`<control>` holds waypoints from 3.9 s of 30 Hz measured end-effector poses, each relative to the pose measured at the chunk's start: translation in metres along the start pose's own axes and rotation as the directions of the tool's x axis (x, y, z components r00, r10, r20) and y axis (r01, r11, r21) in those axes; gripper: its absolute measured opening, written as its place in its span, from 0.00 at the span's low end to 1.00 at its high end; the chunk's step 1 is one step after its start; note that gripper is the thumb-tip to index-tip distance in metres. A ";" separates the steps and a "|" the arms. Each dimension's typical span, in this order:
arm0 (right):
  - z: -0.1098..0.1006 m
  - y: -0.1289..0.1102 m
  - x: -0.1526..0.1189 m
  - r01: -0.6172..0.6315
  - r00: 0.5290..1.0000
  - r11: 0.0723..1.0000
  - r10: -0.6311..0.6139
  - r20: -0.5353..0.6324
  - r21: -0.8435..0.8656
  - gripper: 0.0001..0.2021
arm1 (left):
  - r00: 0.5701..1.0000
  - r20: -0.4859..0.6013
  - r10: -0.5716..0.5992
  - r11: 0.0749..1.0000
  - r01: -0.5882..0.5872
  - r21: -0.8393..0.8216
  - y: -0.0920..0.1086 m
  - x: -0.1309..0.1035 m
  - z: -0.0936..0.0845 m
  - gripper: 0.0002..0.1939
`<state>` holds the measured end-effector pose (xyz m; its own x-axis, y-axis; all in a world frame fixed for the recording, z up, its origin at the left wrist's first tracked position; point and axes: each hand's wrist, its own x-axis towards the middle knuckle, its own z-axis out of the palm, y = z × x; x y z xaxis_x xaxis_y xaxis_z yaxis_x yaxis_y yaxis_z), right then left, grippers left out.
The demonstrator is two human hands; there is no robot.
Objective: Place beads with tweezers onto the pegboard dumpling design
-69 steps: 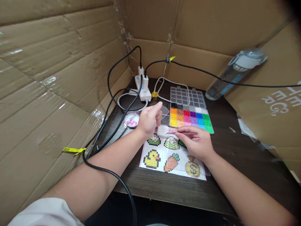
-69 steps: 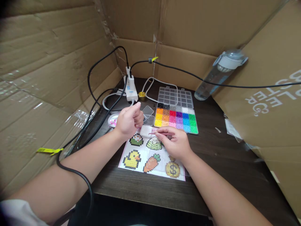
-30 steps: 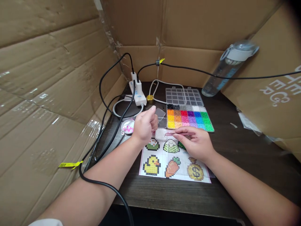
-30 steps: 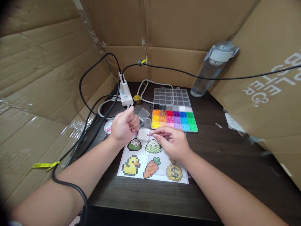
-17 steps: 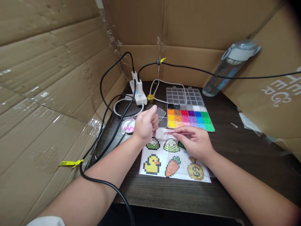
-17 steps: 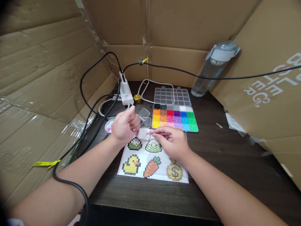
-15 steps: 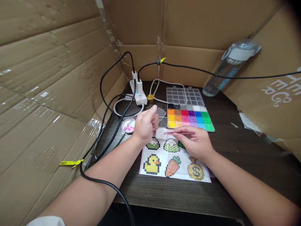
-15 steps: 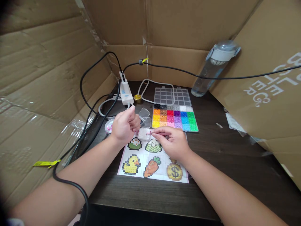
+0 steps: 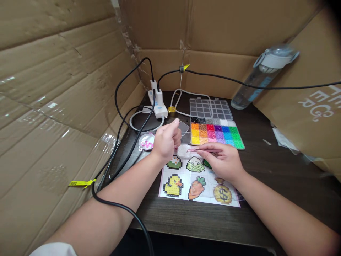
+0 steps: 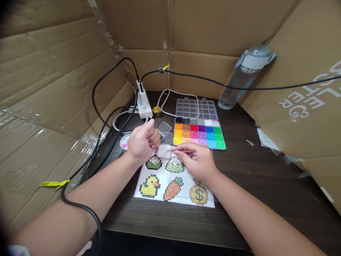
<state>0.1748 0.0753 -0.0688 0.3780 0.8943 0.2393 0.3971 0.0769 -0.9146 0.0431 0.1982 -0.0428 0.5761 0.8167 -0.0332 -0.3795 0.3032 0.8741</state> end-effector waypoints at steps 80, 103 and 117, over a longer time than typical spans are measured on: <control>-0.090 0.045 -0.013 -0.202 0.979 0.978 0.203 -0.019 0.058 0.06 | 0.993 -0.106 -0.049 0.993 0.060 0.098 0.006 -0.001 0.010 0.25; -0.086 0.043 -0.011 -0.206 0.976 0.977 0.202 -0.086 -0.048 0.08 | 0.992 -0.113 -0.051 0.990 0.065 0.125 0.005 -0.004 0.013 0.27; -0.090 0.051 -0.012 -0.211 0.973 0.977 0.214 -0.085 0.037 0.08 | 0.999 -0.051 -0.020 0.993 0.025 0.115 0.005 -0.006 0.013 0.26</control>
<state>0.2662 0.0289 -0.0893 0.5240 0.8492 0.0651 0.2768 -0.0974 -0.9560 0.0476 0.1885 -0.0317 0.5459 0.8345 -0.0749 -0.2790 0.2654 0.9229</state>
